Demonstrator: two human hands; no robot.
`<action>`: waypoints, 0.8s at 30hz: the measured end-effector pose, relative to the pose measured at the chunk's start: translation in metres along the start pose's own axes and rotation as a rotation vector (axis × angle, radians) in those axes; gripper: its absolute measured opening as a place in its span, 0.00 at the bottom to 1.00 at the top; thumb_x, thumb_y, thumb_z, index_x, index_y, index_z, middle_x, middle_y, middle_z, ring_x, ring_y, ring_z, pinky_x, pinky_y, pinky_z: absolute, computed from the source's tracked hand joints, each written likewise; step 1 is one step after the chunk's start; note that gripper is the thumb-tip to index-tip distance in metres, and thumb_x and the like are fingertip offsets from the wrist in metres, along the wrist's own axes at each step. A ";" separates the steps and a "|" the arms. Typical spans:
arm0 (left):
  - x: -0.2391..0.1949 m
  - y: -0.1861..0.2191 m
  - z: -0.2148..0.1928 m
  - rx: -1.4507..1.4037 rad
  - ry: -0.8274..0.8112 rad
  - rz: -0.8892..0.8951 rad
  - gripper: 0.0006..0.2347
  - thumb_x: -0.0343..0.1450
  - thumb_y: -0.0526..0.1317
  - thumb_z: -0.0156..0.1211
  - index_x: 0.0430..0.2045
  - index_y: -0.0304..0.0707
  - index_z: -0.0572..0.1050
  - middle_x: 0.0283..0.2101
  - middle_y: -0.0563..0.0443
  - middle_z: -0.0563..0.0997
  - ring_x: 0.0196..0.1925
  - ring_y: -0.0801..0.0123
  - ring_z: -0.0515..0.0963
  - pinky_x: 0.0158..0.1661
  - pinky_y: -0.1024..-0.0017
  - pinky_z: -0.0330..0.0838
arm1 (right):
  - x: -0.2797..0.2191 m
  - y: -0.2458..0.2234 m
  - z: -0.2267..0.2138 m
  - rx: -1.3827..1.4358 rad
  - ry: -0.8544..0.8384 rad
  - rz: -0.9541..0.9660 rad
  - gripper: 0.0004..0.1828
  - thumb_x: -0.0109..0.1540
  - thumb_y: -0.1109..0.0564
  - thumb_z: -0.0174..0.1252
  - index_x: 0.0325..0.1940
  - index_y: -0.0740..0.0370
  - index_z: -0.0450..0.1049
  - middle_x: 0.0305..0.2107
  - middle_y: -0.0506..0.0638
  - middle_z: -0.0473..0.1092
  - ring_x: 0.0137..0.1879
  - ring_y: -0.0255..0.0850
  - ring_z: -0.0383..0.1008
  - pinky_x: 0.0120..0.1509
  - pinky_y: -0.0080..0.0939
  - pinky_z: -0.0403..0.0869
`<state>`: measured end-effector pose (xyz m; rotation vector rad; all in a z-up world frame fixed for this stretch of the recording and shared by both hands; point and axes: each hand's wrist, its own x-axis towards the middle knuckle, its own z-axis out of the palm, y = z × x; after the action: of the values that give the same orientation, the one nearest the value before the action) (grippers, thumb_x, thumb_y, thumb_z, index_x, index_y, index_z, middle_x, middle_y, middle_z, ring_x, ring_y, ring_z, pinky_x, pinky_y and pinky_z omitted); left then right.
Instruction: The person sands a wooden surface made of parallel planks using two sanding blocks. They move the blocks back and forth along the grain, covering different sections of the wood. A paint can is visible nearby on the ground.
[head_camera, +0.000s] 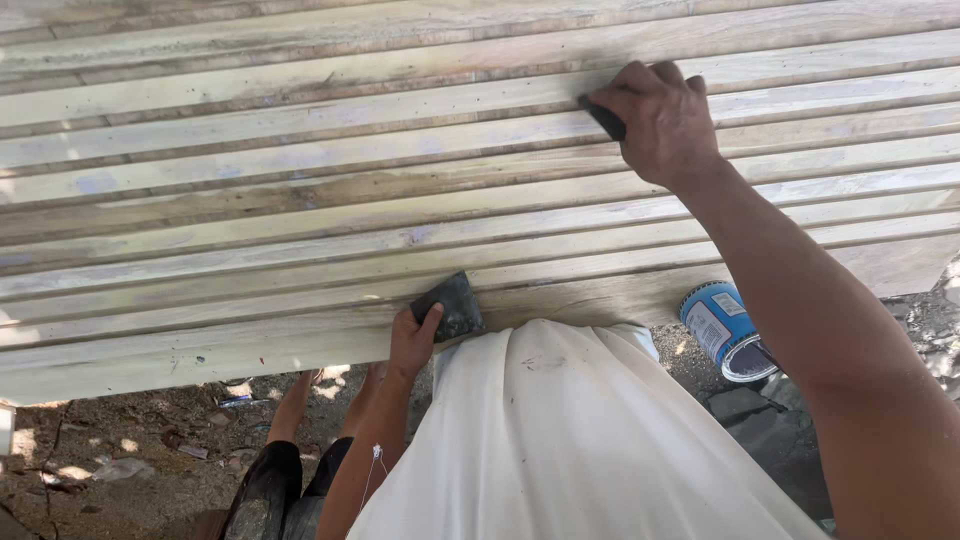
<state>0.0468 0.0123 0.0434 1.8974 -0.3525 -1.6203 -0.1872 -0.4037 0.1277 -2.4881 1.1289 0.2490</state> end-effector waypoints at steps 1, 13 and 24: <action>-0.001 -0.002 0.000 -0.010 0.004 0.018 0.12 0.74 0.41 0.59 0.39 0.27 0.82 0.31 0.54 0.83 0.33 0.77 0.76 0.35 0.73 0.73 | -0.001 0.001 0.001 0.034 -0.003 0.022 0.15 0.69 0.58 0.63 0.60 0.48 0.80 0.53 0.44 0.70 0.59 0.51 0.69 0.57 0.61 0.70; -0.034 -0.018 -0.003 0.230 0.049 -0.003 0.17 0.73 0.47 0.61 0.30 0.25 0.80 0.23 0.46 0.81 0.26 0.68 0.77 0.31 0.64 0.74 | -0.019 -0.014 0.001 0.007 0.013 -0.026 0.16 0.66 0.61 0.60 0.58 0.51 0.80 0.51 0.48 0.73 0.57 0.54 0.73 0.52 0.62 0.72; -0.017 0.048 0.037 -0.454 0.089 0.225 0.12 0.74 0.42 0.58 0.42 0.29 0.80 0.35 0.57 0.82 0.36 0.81 0.78 0.39 0.76 0.75 | -0.117 -0.090 0.039 0.723 0.042 0.394 0.23 0.72 0.46 0.53 0.61 0.67 0.74 0.49 0.63 0.75 0.55 0.52 0.76 0.61 0.50 0.71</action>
<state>0.0163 -0.0256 0.0838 1.5202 -0.1374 -1.3276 -0.1966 -0.2540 0.1541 -1.6424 1.4105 -0.0994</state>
